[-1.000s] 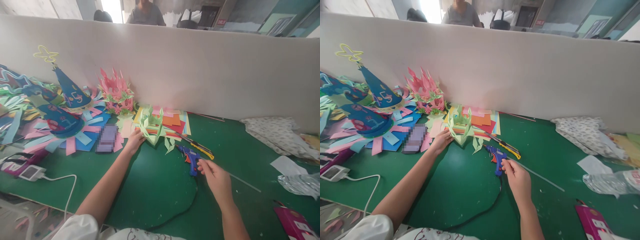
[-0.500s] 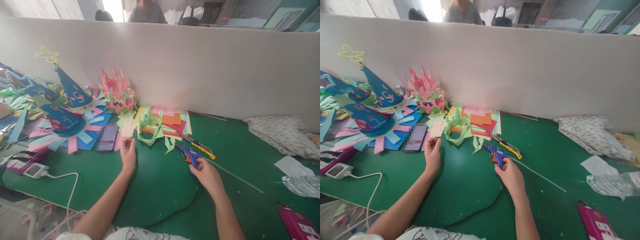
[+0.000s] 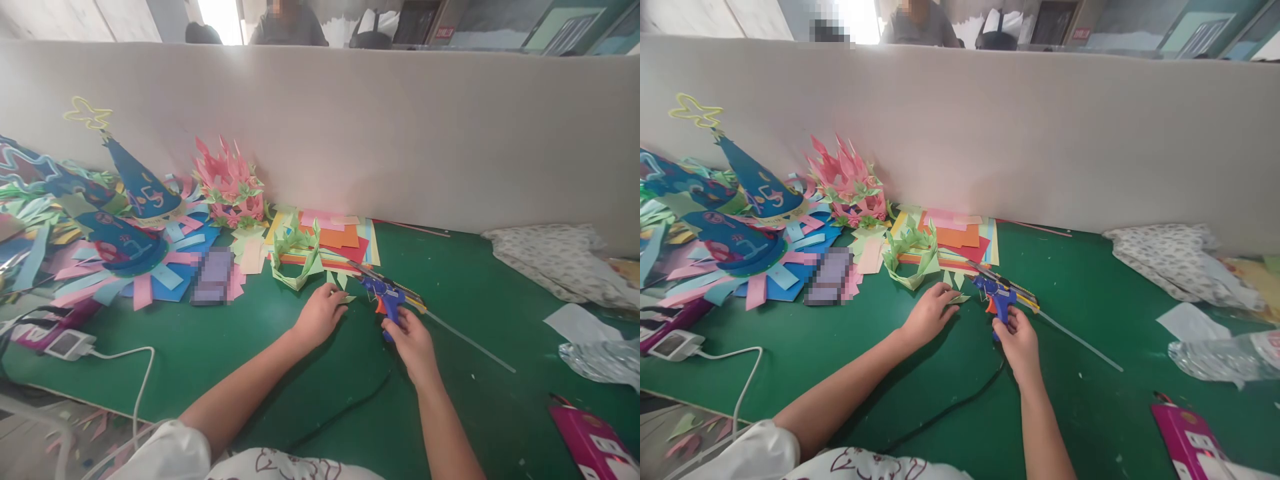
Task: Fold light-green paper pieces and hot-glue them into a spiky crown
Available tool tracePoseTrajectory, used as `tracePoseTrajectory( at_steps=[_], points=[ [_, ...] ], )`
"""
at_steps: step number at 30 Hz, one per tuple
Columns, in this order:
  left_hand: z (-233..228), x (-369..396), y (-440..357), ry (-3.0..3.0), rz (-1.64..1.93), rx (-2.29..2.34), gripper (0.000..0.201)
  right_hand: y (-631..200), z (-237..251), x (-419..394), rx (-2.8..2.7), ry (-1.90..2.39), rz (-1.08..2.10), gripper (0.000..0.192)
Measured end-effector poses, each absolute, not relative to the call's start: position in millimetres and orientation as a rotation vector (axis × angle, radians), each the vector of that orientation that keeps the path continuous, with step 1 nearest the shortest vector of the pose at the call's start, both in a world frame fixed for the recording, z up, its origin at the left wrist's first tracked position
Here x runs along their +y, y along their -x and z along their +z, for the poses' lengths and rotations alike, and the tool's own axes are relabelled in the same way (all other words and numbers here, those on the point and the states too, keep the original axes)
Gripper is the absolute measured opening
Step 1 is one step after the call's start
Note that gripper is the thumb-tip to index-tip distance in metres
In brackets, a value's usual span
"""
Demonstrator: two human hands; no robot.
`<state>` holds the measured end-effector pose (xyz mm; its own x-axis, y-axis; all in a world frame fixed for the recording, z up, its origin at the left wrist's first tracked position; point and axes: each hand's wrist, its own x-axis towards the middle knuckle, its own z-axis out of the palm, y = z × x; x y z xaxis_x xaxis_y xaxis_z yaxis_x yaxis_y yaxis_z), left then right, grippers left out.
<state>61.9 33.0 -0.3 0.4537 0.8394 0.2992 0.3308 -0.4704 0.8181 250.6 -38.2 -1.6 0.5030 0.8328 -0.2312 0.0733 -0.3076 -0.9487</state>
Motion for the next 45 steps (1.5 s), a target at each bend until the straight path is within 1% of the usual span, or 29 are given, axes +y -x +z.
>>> tracePoseTrajectory(
  at_steps=[2,4,7,10,13,17,20,22,26,29,32,39,45],
  points=[
    [-6,34,-73,-2.056,0.871,1.032,0.025,-248,0,-38,-0.753,1.687,0.957,0.051],
    [-12,33,-80,-2.09,0.792,1.124,0.026,-249,1,-38,-0.743,1.666,0.997,0.043],
    [-16,33,-81,-2.102,0.717,1.187,0.012,-252,-1,-39,-0.727,1.629,1.039,0.033],
    [-13,32,-73,-2.07,0.75,1.147,0.011,-254,-4,-39,-0.739,1.569,1.053,0.029],
    [-11,30,-62,-1.948,0.834,1.105,0.006,-251,-2,-39,-0.745,1.53,1.057,0.027],
    [-11,26,-50,-1.657,0.948,1.083,0.02,-240,8,-41,-0.747,1.417,1.127,0.024],
    [-11,24,-43,-1.369,0.955,1.069,0.026,-235,15,-43,-0.779,1.326,1.222,0.022],
    [-9,24,-39,-1.213,0.974,1.018,0.026,-235,17,-44,-0.822,1.309,1.267,0.022],
    [-2,26,-36,-1.128,1.117,0.915,0.022,-239,11,-45,-0.865,1.254,1.333,0.031],
    [0,27,-36,-1.163,1.193,0.855,0.02,-242,4,-45,-0.878,1.24,1.334,0.03],
    [-1,28,-36,-1.166,1.188,0.824,0.018,-243,0,-44,-0.923,1.252,1.294,0.028],
    [0,30,-33,-1.155,1.235,0.864,0.018,-241,0,-43,-1.067,1.344,1.245,0.035],
    [-2,28,-34,-1.096,1.213,0.956,0.024,-239,-1,-43,-1.195,1.412,1.198,0.032]
  ],
)
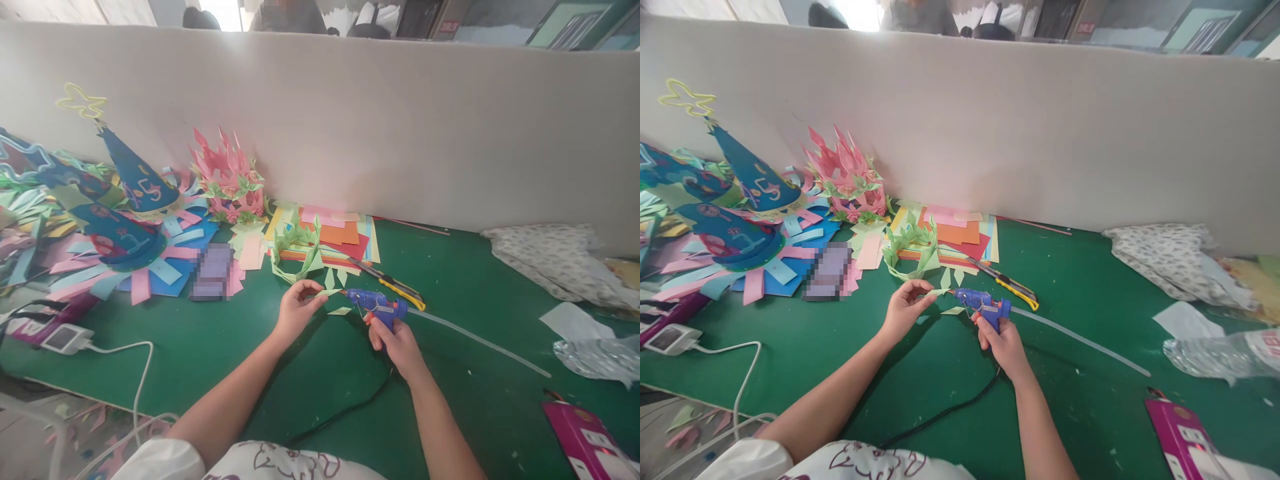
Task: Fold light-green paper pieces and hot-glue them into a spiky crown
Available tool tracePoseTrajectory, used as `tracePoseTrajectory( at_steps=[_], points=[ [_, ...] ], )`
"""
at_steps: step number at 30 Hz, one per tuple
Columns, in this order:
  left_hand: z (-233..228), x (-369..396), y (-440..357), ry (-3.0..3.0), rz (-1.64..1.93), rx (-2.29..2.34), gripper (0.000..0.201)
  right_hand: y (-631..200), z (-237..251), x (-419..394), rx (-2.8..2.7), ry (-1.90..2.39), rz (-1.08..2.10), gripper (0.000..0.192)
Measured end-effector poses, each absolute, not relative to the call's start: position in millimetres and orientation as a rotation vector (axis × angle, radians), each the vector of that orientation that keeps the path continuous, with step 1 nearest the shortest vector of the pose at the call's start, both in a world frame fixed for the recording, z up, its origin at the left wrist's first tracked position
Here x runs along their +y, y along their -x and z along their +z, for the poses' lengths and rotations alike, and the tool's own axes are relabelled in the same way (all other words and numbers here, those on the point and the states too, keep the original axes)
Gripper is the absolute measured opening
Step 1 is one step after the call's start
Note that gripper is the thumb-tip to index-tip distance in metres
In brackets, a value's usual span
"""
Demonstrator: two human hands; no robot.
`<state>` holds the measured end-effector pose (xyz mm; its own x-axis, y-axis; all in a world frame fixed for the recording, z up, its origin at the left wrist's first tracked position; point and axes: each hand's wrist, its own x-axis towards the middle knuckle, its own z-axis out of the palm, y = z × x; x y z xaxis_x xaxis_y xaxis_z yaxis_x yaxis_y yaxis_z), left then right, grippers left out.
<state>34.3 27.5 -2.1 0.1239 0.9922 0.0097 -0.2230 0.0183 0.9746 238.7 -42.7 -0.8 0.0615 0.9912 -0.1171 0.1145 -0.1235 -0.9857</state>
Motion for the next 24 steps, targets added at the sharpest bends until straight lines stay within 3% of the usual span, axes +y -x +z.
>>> tracePoseTrajectory(
  at_steps=[24],
  points=[
    [-3,27,-33,-1.222,1.256,1.054,0.018,-240,-8,-46,-1.444,1.633,0.953,0.042]
  ],
)
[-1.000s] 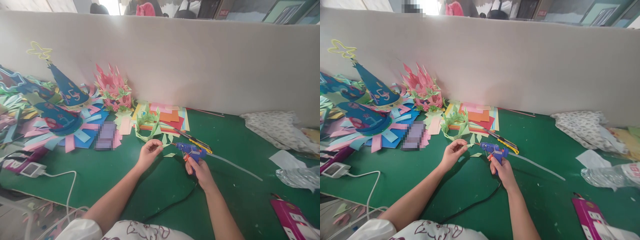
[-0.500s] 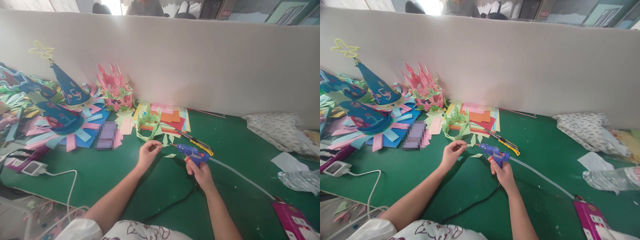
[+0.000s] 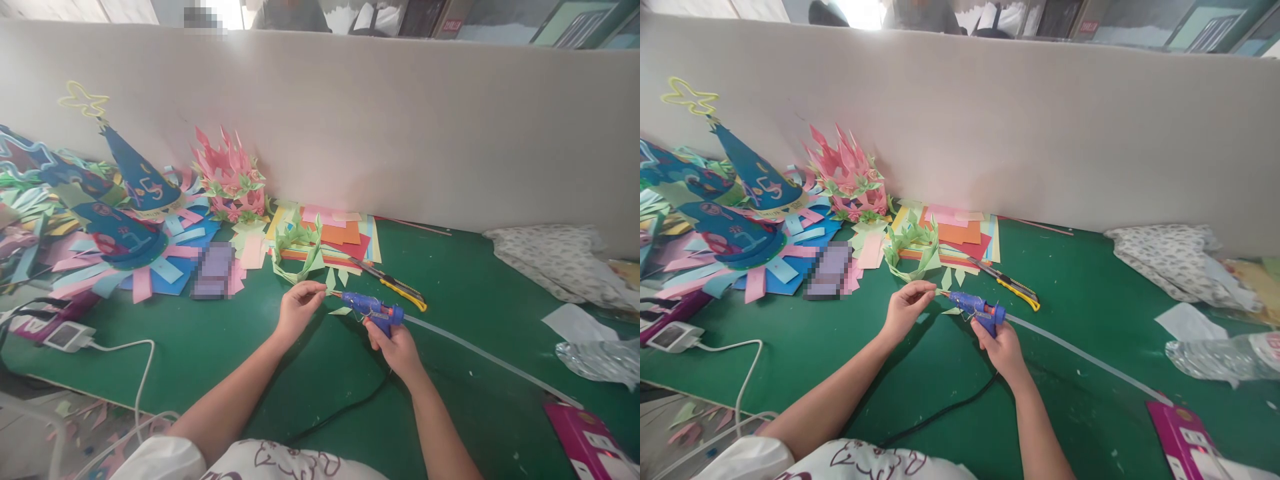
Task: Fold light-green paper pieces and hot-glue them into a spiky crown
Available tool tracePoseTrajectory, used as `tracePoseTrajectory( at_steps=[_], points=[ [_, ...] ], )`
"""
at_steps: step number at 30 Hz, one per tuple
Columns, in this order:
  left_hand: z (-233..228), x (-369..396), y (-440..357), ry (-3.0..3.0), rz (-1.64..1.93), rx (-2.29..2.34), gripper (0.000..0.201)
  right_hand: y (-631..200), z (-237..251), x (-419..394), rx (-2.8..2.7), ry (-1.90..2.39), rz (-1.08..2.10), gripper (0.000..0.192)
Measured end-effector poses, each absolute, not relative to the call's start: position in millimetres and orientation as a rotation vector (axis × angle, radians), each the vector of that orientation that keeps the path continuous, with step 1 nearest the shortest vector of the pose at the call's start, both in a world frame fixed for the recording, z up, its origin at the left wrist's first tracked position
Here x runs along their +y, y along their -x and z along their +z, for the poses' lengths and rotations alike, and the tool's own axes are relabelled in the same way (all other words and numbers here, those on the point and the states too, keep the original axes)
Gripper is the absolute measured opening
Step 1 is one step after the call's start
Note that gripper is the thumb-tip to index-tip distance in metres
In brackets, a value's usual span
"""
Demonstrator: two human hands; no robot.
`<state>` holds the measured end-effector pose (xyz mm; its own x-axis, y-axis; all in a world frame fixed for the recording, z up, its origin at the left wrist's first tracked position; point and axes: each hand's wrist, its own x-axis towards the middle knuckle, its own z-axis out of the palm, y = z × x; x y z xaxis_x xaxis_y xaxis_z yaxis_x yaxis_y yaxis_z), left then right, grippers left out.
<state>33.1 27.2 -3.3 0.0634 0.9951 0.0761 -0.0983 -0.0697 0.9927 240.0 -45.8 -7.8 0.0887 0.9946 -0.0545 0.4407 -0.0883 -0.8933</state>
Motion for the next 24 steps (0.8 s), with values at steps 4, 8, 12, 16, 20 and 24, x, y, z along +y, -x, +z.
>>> tracePoseTrajectory(
  at_steps=[4,8,12,16,20,24],
  points=[
    [-3.7,27.0,-32.9,-1.234,1.255,1.062,0.018,-240.0,-7.0,-45.3,-1.472,1.648,0.928,0.043],
    [-4.5,27.5,-32.6,-1.243,1.258,1.069,0.018,-239.9,-6.2,-45.1,-1.501,1.68,0.908,0.045],
    [-5.8,28.2,-32.6,-1.231,1.264,1.071,0.019,-240.8,-6.2,-44.5,-1.508,1.701,0.873,0.046],
    [-6.3,28.4,-32.5,-1.215,1.269,1.068,0.02,-241.0,-4.7,-44.6,-1.492,1.703,0.863,0.046],
    [-4.7,28.4,-31.9,-1.198,1.272,1.057,0.019,-241.3,-3.4,-45.1,-1.503,1.705,0.856,0.046],
    [-2.6,28.4,-31.6,-1.185,1.28,1.061,0.018,-242.6,-2.9,-45.1,-1.511,1.705,0.849,0.047]
  ],
)
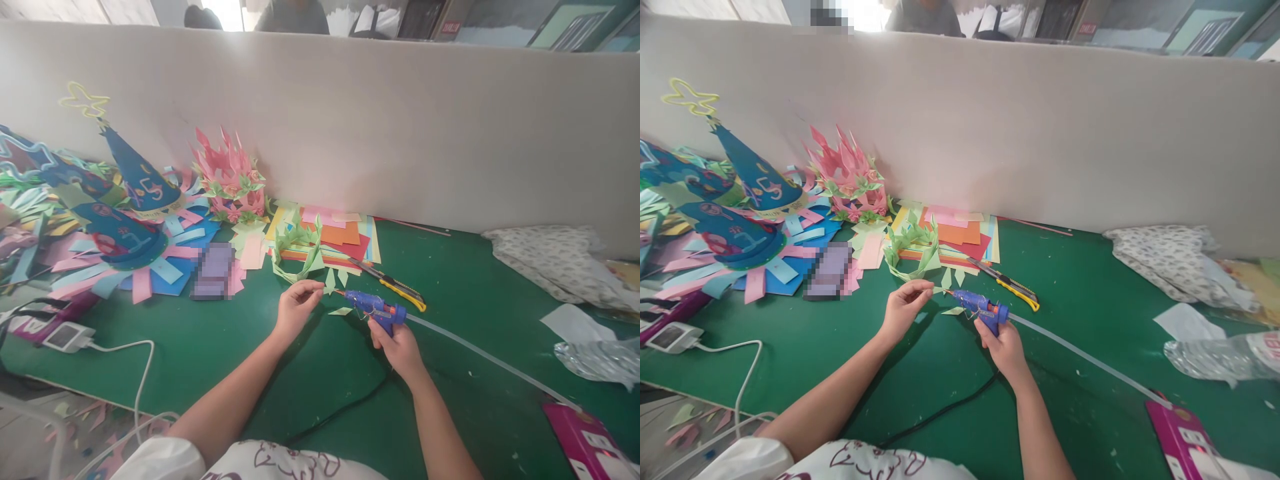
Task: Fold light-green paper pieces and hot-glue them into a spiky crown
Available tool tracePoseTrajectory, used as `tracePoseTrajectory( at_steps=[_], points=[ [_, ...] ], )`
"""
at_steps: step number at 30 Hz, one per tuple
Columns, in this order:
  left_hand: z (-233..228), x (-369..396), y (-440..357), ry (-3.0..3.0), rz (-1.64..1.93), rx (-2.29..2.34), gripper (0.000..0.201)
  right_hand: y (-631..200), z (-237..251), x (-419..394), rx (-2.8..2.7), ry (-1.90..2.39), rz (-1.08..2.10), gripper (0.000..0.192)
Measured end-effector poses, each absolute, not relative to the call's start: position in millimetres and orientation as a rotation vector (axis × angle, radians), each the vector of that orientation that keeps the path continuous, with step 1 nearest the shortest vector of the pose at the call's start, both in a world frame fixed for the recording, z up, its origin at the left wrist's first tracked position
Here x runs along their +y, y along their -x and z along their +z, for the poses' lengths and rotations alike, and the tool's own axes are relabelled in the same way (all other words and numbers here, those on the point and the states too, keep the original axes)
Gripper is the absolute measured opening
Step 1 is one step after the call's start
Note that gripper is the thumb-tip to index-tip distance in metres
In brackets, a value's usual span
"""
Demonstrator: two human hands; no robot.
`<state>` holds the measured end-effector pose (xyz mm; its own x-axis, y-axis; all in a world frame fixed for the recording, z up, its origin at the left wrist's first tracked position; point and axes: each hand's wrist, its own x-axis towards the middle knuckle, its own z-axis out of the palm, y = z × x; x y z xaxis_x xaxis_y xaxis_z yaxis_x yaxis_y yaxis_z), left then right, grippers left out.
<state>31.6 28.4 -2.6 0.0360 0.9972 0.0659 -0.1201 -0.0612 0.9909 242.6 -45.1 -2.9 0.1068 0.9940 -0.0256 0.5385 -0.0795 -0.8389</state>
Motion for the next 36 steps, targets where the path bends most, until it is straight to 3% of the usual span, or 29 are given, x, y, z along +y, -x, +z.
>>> tracePoseTrajectory(
  at_steps=[10,19,26,36],
  points=[
    [1,28,-31,-1.143,1.298,1.071,0.018,-245,-1,-46,-1.486,1.746,0.83,0.049],
    [2,28,-29,-1.092,1.326,1.021,0.02,-241,-1,-42,-1.148,1.552,0.919,0.034],
    [11,27,-20,-1.023,1.303,0.994,0.021,-255,2,-43,-1.146,1.941,0.605,0.047],
    [25,30,9,-1.13,1.337,1.037,0.023,-260,15,-46,-1.414,2.184,0.312,0.045]
  ],
)
